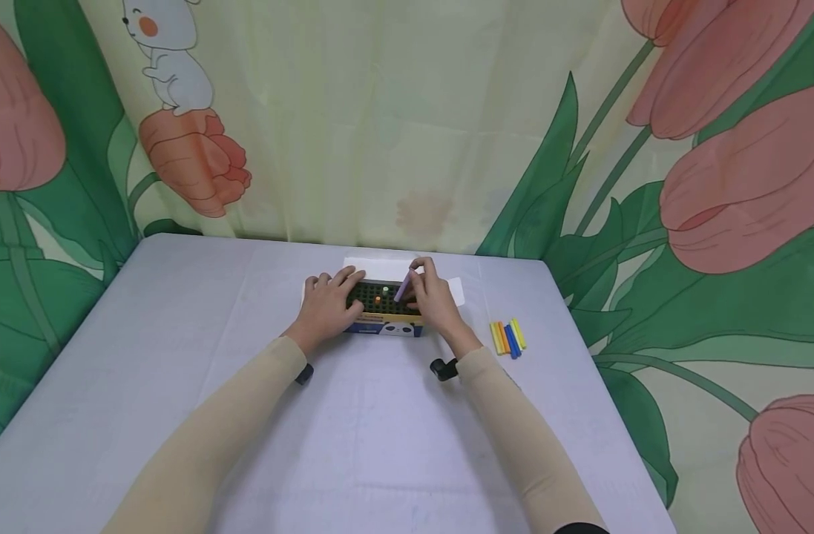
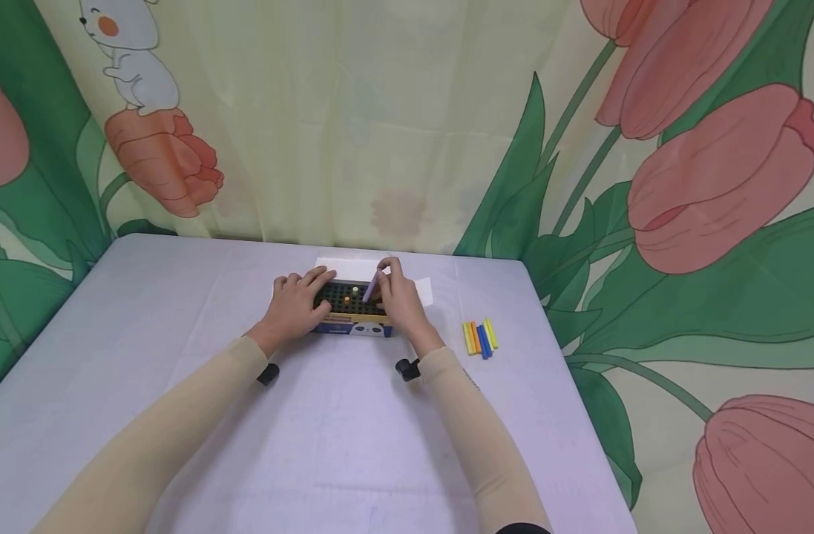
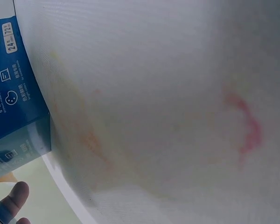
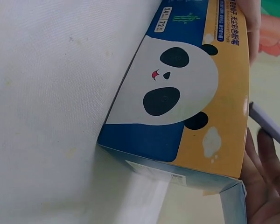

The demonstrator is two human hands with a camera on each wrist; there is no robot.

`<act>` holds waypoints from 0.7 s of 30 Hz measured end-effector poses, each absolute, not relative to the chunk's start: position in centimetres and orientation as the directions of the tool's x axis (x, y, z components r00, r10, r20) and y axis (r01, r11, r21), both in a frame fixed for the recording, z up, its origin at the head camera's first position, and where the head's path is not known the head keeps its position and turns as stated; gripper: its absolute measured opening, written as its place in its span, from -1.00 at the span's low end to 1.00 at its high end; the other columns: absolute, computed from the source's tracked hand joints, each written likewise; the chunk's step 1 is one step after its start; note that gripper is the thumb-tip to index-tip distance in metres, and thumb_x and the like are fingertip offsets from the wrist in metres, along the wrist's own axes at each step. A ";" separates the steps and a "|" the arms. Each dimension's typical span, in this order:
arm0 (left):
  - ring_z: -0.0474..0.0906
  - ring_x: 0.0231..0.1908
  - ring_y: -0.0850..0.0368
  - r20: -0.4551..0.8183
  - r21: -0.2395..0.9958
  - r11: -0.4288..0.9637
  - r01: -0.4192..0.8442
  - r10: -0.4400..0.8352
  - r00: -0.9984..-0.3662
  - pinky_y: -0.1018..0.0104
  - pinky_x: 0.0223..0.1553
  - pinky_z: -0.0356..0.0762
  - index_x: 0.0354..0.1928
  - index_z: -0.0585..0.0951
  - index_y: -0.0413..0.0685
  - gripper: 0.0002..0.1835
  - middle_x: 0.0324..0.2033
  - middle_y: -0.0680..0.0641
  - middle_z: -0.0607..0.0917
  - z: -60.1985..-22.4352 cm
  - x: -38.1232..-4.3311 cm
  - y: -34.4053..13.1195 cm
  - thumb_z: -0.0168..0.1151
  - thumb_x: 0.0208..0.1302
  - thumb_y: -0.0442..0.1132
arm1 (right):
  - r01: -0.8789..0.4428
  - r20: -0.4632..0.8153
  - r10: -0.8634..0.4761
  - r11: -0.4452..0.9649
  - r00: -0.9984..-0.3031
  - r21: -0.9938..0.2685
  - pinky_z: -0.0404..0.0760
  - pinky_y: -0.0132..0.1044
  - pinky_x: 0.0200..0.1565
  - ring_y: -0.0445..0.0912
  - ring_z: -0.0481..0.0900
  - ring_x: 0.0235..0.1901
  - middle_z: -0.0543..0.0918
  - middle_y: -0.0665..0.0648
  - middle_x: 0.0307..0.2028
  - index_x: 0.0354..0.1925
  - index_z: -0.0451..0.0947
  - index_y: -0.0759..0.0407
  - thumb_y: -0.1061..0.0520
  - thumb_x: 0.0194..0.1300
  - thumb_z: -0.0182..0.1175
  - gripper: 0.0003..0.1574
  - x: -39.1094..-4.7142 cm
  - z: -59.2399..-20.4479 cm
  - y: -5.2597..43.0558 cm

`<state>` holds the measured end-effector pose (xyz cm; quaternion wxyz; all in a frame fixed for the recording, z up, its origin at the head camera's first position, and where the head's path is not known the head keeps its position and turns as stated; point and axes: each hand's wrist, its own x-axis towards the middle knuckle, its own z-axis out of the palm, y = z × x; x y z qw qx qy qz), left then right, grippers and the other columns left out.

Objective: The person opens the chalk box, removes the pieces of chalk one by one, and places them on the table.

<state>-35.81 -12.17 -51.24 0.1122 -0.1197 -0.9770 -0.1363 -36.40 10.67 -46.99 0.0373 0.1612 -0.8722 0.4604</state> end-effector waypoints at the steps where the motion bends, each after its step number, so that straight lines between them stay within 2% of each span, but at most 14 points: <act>1: 0.33 0.05 -0.17 0.250 0.239 0.935 0.262 0.202 -0.947 -0.19 0.09 0.08 0.43 0.19 0.35 -0.30 0.41 0.06 0.22 -51.2 -35.8 -12.1 -0.14 0.17 0.12 | -0.319 0.227 -0.236 0.510 -0.945 -0.799 0.66 -0.29 -0.35 -0.06 0.69 -0.31 0.61 0.14 -0.26 0.18 0.17 0.08 -0.07 0.50 -0.26 -0.59 -36.4 -46.9 10.7; 9: 0.33 0.06 -0.18 0.238 0.230 0.936 0.267 0.212 -0.948 -0.21 0.08 0.09 0.43 0.18 0.34 -0.30 0.40 0.04 0.23 -51.2 -35.9 -12.2 -0.15 0.19 0.14 | -0.315 0.274 -0.158 0.390 -0.949 -0.865 0.65 -0.34 -0.32 -0.01 0.69 -0.30 0.50 0.18 -0.17 0.17 0.21 0.17 -0.02 0.49 -0.19 -0.59 -36.3 -46.9 11.5; 15: 0.33 0.07 -0.18 0.230 0.229 0.937 0.263 0.211 -0.950 -0.21 0.09 0.09 0.43 0.18 0.34 -0.31 0.41 0.05 0.22 -51.0 -35.8 -12.2 -0.14 0.19 0.13 | -0.274 0.248 -0.123 0.288 -0.961 -0.918 0.66 -0.17 -0.25 0.06 0.65 -0.23 0.46 0.19 -0.13 0.07 0.32 0.12 0.01 0.45 -0.06 -0.68 -35.9 -45.9 12.0; 17: 0.33 0.07 -0.18 0.229 0.227 0.938 0.261 0.209 -0.951 -0.21 0.09 0.09 0.43 0.18 0.34 -0.31 0.41 0.05 0.22 -51.0 -35.7 -12.2 -0.14 0.19 0.13 | -0.262 0.238 -0.119 0.260 -0.964 -0.929 0.66 -0.08 -0.22 0.10 0.64 -0.21 0.45 0.23 -0.12 0.07 0.33 0.20 0.07 0.45 -0.04 -0.68 -35.3 -44.9 12.1; 21: 0.33 0.06 -0.19 0.231 0.223 0.940 0.258 0.206 -0.951 -0.21 0.09 0.09 0.43 0.18 0.34 -0.30 0.40 0.05 0.22 -50.9 -35.7 -12.1 -0.14 0.18 0.13 | -0.278 0.261 -0.101 0.239 -0.960 -0.930 0.67 -0.12 -0.26 0.10 0.65 -0.20 0.45 0.25 -0.10 0.07 0.38 0.24 0.09 0.43 0.00 -0.66 -35.1 -44.5 13.1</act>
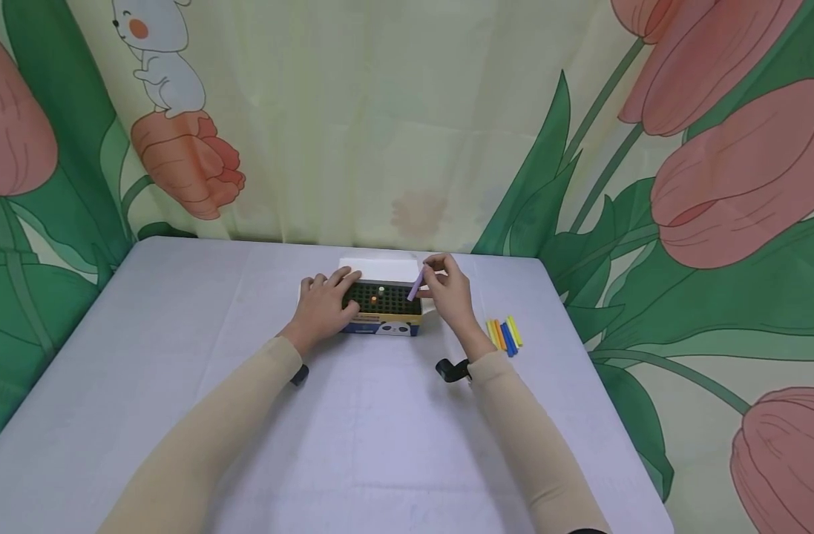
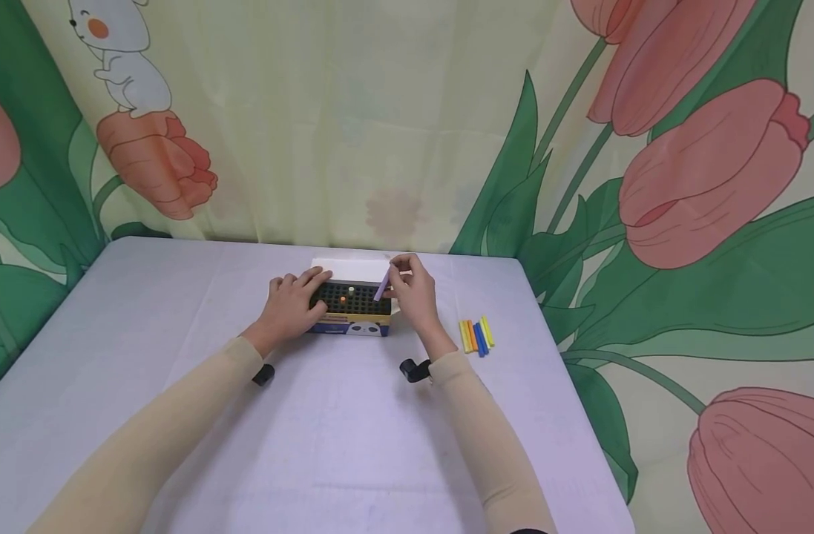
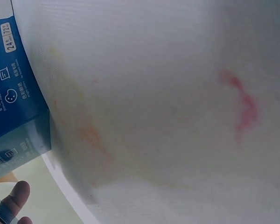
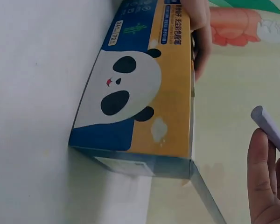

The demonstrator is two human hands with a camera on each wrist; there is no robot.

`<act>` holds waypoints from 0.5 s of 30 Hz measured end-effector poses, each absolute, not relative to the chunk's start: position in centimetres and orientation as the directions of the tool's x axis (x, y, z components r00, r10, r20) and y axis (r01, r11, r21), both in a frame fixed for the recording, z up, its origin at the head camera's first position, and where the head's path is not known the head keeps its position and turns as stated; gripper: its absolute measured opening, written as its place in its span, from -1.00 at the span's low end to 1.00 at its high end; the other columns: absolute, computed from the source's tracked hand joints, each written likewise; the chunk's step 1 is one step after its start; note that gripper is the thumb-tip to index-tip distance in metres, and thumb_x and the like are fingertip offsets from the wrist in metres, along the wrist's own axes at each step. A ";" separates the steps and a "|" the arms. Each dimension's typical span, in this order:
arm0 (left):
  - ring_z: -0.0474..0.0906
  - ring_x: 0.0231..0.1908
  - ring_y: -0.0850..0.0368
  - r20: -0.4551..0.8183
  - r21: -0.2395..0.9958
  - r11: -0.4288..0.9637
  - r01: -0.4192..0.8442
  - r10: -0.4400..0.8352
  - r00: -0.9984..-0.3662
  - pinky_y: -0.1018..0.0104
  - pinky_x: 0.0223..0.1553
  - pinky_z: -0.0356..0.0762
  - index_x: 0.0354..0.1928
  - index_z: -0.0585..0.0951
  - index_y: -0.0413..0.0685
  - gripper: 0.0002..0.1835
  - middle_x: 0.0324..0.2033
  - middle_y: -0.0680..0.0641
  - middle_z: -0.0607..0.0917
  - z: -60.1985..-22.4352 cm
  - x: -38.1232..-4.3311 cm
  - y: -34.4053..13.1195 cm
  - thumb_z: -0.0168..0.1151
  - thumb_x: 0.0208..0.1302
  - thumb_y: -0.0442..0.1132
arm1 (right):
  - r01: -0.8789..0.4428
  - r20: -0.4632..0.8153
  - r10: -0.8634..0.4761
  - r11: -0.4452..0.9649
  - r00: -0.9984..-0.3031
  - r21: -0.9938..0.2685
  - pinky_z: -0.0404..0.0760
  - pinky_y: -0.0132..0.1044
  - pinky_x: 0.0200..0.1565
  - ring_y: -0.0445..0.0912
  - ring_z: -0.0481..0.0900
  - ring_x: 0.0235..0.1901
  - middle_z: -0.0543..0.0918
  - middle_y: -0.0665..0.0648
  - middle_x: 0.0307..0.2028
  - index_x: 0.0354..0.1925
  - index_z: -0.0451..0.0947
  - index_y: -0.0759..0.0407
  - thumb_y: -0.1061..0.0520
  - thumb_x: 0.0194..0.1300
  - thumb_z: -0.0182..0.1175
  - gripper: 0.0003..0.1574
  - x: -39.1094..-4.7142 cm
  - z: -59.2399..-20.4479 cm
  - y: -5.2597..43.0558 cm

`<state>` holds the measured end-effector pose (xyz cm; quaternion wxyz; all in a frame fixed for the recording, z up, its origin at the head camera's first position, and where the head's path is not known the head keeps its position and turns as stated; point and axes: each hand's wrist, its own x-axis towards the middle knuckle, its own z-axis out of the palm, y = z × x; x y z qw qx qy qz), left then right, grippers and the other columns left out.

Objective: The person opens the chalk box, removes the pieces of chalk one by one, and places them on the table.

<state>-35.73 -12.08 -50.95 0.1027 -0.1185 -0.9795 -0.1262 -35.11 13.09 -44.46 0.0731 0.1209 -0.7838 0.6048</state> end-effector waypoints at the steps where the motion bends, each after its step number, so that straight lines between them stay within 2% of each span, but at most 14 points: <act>1: 0.34 0.06 -0.19 0.234 0.223 0.940 0.259 0.206 -0.950 -0.21 0.09 0.09 0.43 0.18 0.34 -0.30 0.40 0.04 0.23 -51.0 -35.7 -12.1 -0.14 0.18 0.13 | -0.281 0.266 -0.090 0.248 -0.960 -0.927 0.67 -0.14 -0.28 0.10 0.65 -0.20 0.45 0.25 -0.11 0.07 0.39 0.24 0.10 0.43 0.01 -0.67 -35.1 -44.4 13.3; 3: 0.34 0.07 -0.20 0.239 0.221 0.940 0.260 0.207 -0.949 -0.21 0.09 0.10 0.43 0.19 0.33 -0.30 0.40 0.04 0.23 -51.0 -35.8 -12.1 -0.14 0.18 0.13 | -0.299 0.291 -0.070 0.257 -0.954 -0.919 0.67 -0.22 -0.33 0.03 0.67 -0.24 0.47 0.19 -0.13 0.05 0.45 0.15 0.05 0.41 0.04 -0.68 -35.6 -45.2 14.0; 7: 0.34 0.07 -0.21 0.245 0.224 0.938 0.266 0.210 -0.947 -0.23 0.09 0.10 0.43 0.19 0.32 -0.30 0.40 0.03 0.24 -51.0 -35.7 -12.3 -0.14 0.18 0.13 | -0.305 0.306 -0.042 0.273 -0.951 -0.912 0.67 -0.23 -0.36 -0.03 0.67 -0.30 0.52 0.14 -0.18 0.01 0.52 0.08 0.04 0.38 0.09 -0.71 -35.4 -45.2 15.1; 15: 0.34 0.07 -0.21 0.249 0.231 0.934 0.273 0.214 -0.945 -0.23 0.10 0.09 0.43 0.20 0.32 -0.30 0.40 0.03 0.24 -51.1 -35.8 -12.3 -0.14 0.18 0.13 | -0.285 0.297 0.002 0.266 -0.955 -0.921 0.67 -0.20 -0.36 -0.03 0.67 -0.31 0.61 0.19 -0.19 -0.03 0.60 0.10 0.07 0.32 0.17 -0.72 -35.3 -44.8 18.1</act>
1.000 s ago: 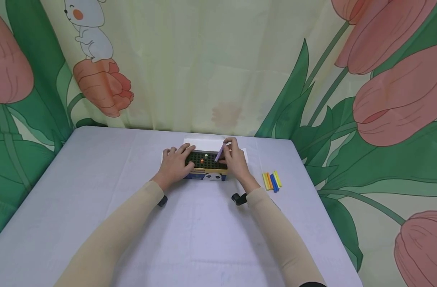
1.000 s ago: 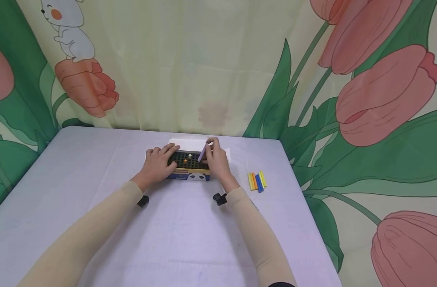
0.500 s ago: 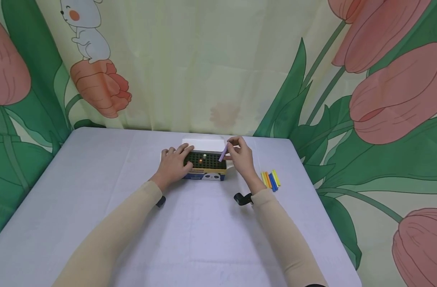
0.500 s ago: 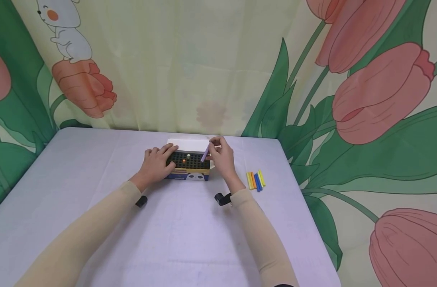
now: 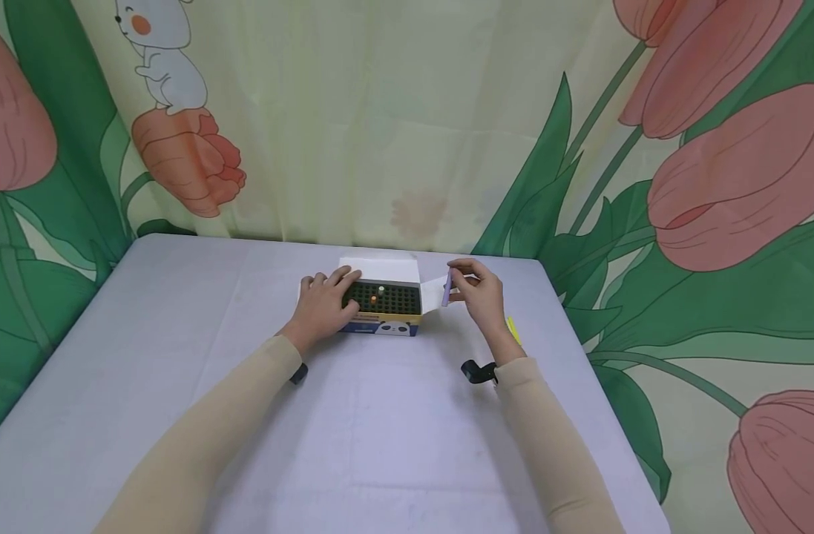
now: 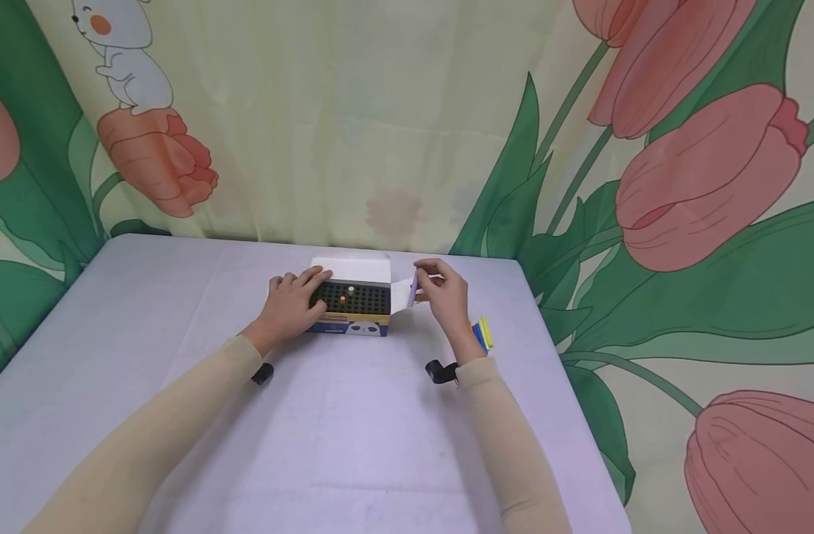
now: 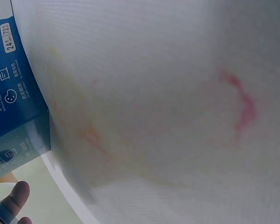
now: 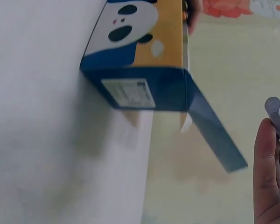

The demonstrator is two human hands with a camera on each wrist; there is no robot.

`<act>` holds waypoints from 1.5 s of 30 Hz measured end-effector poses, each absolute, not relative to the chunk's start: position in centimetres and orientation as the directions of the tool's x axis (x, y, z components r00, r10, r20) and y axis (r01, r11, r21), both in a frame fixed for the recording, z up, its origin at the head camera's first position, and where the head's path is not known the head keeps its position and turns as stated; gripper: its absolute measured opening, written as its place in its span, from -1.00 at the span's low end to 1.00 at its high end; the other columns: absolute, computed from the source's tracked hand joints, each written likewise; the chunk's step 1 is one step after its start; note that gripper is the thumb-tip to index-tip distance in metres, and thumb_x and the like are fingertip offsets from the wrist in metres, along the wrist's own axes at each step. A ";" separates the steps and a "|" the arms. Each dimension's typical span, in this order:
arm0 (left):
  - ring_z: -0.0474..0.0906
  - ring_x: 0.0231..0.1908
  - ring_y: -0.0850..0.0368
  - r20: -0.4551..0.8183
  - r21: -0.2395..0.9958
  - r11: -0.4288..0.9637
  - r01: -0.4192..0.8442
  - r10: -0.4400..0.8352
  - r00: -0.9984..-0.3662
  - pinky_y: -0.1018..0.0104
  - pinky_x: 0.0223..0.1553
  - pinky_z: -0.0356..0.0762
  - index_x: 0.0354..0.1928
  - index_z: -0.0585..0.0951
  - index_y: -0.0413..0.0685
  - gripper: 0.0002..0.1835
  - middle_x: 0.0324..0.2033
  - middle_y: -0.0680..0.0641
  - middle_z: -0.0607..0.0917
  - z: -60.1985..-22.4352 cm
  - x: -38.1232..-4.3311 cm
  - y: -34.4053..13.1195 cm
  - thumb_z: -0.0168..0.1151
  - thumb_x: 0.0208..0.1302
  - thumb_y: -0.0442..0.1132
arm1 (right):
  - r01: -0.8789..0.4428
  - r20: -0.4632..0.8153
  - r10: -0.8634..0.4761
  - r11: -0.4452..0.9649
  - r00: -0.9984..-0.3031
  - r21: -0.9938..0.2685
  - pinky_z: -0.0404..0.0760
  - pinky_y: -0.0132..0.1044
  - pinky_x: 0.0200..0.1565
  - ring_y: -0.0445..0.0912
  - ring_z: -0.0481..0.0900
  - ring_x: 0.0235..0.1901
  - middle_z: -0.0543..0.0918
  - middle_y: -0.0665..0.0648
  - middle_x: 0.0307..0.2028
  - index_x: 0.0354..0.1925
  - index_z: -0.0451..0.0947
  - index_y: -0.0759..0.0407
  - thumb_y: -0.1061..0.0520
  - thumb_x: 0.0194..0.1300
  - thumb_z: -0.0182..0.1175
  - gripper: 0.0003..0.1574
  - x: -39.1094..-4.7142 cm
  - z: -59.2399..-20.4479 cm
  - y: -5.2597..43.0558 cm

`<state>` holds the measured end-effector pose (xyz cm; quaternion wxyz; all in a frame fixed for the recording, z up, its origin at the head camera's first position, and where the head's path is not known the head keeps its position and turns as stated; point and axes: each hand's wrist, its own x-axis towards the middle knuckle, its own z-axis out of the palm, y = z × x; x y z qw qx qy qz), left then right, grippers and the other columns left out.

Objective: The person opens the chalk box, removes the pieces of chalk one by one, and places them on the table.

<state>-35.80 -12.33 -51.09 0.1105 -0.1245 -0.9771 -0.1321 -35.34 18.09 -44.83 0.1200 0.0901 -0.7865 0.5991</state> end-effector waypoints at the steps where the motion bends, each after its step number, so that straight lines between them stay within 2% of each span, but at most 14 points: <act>1: 0.34 0.07 -0.21 0.248 0.230 0.935 0.271 0.213 -0.945 -0.23 0.10 0.09 0.43 0.20 0.32 -0.30 0.40 0.03 0.24 -51.1 -35.8 -12.4 -0.14 0.18 0.13 | -0.281 0.293 0.005 0.265 -0.956 -0.922 0.67 -0.19 -0.35 -0.01 0.67 -0.29 0.62 0.20 -0.17 -0.02 0.60 0.12 0.08 0.32 0.17 -0.71 -35.3 -44.8 18.5; 5: 0.34 0.07 -0.21 0.248 0.235 0.934 0.270 0.211 -0.946 -0.22 0.09 0.09 0.43 0.19 0.33 -0.31 0.40 0.04 0.24 -51.1 -35.8 -12.4 -0.14 0.18 0.12 | -0.269 0.286 0.020 0.282 -0.958 -0.921 0.67 -0.18 -0.33 0.06 0.66 -0.22 0.62 0.23 -0.11 0.01 0.60 0.15 0.08 0.31 0.17 -0.67 -35.3 -45.0 20.1; 13: 0.34 0.06 -0.20 0.244 0.236 0.933 0.272 0.214 -0.946 -0.20 0.08 0.09 0.43 0.18 0.34 -0.31 0.40 0.05 0.23 -51.3 -35.8 -12.3 -0.14 0.18 0.11 | -0.225 0.272 0.073 0.384 -0.959 -0.895 0.65 -0.30 -0.37 -0.05 0.64 -0.24 0.63 0.13 -0.14 -0.01 0.62 0.02 -0.02 0.33 0.15 -0.68 -35.1 -47.0 23.1; 21: 0.34 0.06 -0.19 0.233 0.243 0.931 0.273 0.217 -0.948 -0.21 0.10 0.08 0.43 0.18 0.34 -0.31 0.41 0.05 0.21 -50.9 -35.7 -12.2 -0.15 0.18 0.10 | -0.131 0.210 0.056 0.619 -0.976 -0.774 0.63 -0.36 -0.35 -0.08 0.55 -0.25 0.64 0.04 -0.15 -0.04 0.64 0.01 0.01 0.35 0.12 -0.72 -35.2 -49.7 24.9; 26: 0.35 0.05 -0.20 0.249 0.243 0.930 0.275 0.214 -0.944 -0.21 0.08 0.10 0.43 0.20 0.33 -0.30 0.40 0.04 0.23 -50.9 -35.8 -12.2 -0.14 0.17 0.10 | -0.096 0.182 0.044 0.718 -0.982 -0.690 0.55 -0.25 -0.27 -0.07 0.53 -0.26 0.65 0.03 -0.16 -0.05 0.65 0.03 0.02 0.36 0.11 -0.71 -35.4 -50.7 25.3; 30: 0.35 0.03 -0.18 0.257 0.240 0.933 0.269 0.207 -0.944 -0.20 0.08 0.11 0.42 0.21 0.34 -0.30 0.40 0.05 0.24 -51.0 -35.8 -12.3 -0.13 0.16 0.11 | -0.092 0.164 0.021 0.756 -0.986 -0.648 0.53 -0.18 -0.26 -0.04 0.53 -0.25 0.65 0.07 -0.16 -0.06 0.65 0.07 0.03 0.36 0.10 -0.71 -35.4 -51.1 25.5; 36: 0.34 0.05 -0.19 0.235 0.250 0.932 0.263 0.205 -0.950 -0.20 0.09 0.09 0.43 0.19 0.35 -0.30 0.41 0.05 0.21 -50.9 -35.8 -12.3 -0.13 0.18 0.10 | -0.041 0.098 0.020 0.813 -0.995 -0.580 0.52 -0.18 -0.26 -0.03 0.56 -0.25 0.64 0.09 -0.13 -0.07 0.66 0.01 0.02 0.36 0.09 -0.72 -35.2 -51.6 25.7; 45: 0.34 0.05 -0.18 0.237 0.243 0.935 0.260 0.203 -0.950 -0.20 0.09 0.10 0.43 0.19 0.36 -0.30 0.41 0.06 0.21 -51.0 -35.9 -12.2 -0.13 0.17 0.11 | -0.004 0.057 0.034 0.826 -0.998 -0.563 0.51 -0.19 -0.24 -0.02 0.54 -0.26 0.65 0.14 -0.15 -0.11 0.68 0.03 0.05 0.32 0.12 -0.74 -35.2 -52.1 26.2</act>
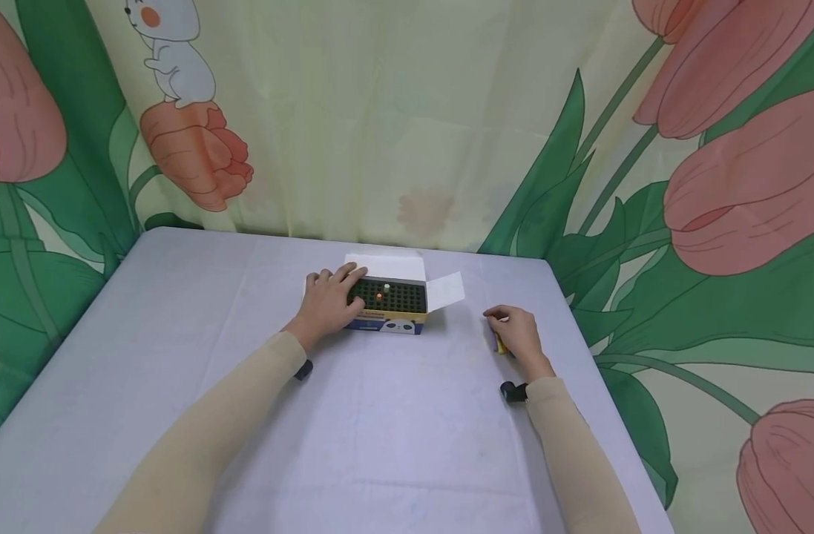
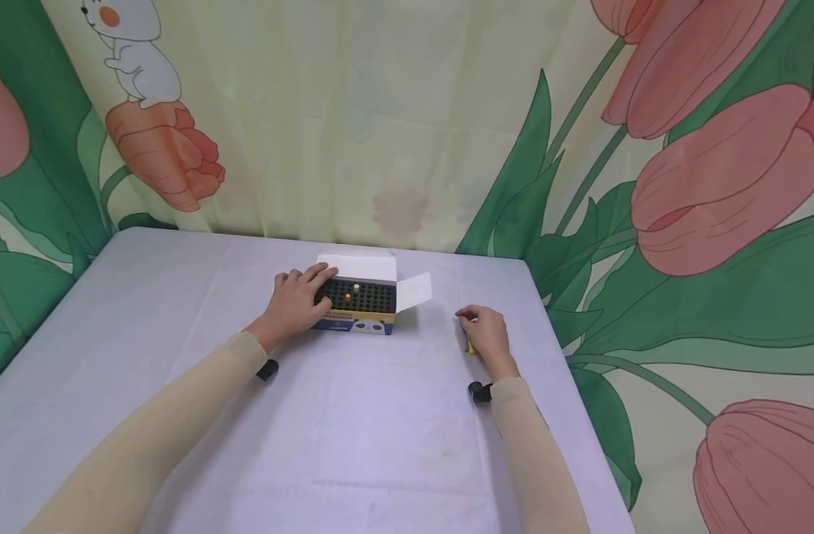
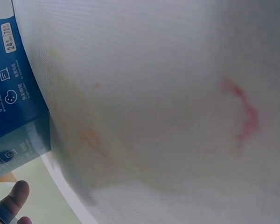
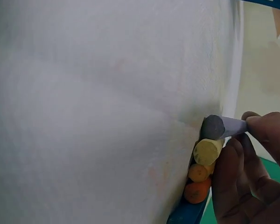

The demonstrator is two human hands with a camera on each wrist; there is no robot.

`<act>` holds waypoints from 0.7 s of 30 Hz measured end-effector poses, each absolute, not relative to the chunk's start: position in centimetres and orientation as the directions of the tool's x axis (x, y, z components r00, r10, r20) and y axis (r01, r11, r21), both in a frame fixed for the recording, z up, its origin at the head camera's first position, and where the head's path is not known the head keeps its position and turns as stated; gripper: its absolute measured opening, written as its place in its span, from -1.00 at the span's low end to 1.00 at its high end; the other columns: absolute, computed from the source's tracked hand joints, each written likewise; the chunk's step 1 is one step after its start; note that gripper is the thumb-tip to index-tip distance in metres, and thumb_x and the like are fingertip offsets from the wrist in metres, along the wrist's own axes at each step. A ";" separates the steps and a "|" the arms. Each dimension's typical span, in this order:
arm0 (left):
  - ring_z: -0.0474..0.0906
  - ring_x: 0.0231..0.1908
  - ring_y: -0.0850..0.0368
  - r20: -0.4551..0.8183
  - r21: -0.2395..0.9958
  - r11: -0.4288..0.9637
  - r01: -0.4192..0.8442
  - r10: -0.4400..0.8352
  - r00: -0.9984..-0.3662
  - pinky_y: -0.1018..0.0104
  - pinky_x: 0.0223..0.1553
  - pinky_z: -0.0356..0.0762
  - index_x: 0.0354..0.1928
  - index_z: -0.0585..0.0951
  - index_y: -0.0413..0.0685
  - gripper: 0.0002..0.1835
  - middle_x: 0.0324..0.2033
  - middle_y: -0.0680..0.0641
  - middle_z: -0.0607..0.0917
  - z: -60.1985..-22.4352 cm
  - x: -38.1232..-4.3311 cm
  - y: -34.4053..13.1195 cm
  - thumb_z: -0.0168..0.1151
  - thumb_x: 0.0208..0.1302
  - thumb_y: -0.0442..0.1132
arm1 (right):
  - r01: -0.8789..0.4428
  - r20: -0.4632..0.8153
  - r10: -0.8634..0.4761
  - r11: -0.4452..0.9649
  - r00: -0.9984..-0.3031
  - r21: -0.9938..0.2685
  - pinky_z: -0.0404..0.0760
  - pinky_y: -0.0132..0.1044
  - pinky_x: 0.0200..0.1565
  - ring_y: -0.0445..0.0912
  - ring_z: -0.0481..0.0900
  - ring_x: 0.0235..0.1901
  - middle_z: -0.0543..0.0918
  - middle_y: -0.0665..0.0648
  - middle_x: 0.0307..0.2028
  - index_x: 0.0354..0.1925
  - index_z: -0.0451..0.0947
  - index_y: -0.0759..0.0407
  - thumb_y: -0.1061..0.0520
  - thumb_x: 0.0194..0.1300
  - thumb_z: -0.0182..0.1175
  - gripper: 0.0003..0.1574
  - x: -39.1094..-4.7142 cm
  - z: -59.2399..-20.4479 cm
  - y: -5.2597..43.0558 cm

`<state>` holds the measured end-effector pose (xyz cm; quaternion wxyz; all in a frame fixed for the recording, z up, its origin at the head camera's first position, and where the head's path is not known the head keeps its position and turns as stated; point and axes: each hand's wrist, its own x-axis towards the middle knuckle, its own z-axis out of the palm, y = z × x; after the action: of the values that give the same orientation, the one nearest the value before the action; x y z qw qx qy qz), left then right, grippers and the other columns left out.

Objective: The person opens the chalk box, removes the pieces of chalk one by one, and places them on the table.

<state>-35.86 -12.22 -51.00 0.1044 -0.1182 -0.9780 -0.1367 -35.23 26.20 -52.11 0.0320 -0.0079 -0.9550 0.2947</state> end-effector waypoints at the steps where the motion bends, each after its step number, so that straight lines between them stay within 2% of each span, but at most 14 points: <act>1: 0.34 0.05 -0.18 0.236 0.242 0.935 0.260 0.203 -0.950 -0.20 0.09 0.10 0.43 0.19 0.36 -0.30 0.41 0.06 0.21 -51.0 -35.9 -12.2 -0.13 0.17 0.11 | -0.001 0.052 0.034 0.828 -0.998 -0.561 0.51 -0.19 -0.24 -0.02 0.53 -0.25 0.65 0.14 -0.14 -0.12 0.68 0.03 0.06 0.32 0.13 -0.75 -35.2 -52.2 26.3; 3: 0.34 0.05 -0.18 0.240 0.240 0.936 0.259 0.201 -0.950 -0.21 0.10 0.10 0.43 0.19 0.36 -0.30 0.41 0.05 0.22 -51.2 -36.0 -12.2 -0.13 0.17 0.11 | 0.013 0.034 0.038 0.826 -0.999 -0.564 0.51 -0.19 -0.24 -0.01 0.52 -0.24 0.64 0.16 -0.14 -0.13 0.69 0.04 0.07 0.31 0.14 -0.76 -35.3 -52.3 26.4; 10: 0.34 0.07 -0.18 0.236 0.240 0.938 0.250 0.194 -0.952 -0.22 0.11 0.09 0.43 0.19 0.35 -0.30 0.41 0.06 0.21 -51.2 -35.8 -12.3 -0.13 0.17 0.11 | 0.068 -0.046 0.051 0.809 -0.998 -0.584 0.51 -0.05 -0.04 0.05 0.51 -0.06 0.62 0.19 -0.04 -0.19 0.72 0.08 0.10 0.27 0.20 -0.80 -35.5 -52.4 26.7; 21: 0.34 0.04 -0.18 0.256 0.241 0.934 0.263 0.200 -0.946 -0.20 0.09 0.10 0.43 0.20 0.36 -0.31 0.40 0.06 0.22 -51.5 -35.9 -12.3 -0.14 0.17 0.11 | 0.064 -0.023 0.063 0.827 -0.998 -0.559 0.52 -0.12 -0.13 0.04 0.53 -0.09 0.62 0.20 -0.05 -0.19 0.71 0.10 0.11 0.28 0.20 -0.80 -35.2 -52.5 26.6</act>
<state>-35.91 -12.31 -51.49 0.1142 -0.1186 -0.9768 -0.1372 -35.17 26.57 -52.45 -0.0017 -0.0332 -0.9557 0.2925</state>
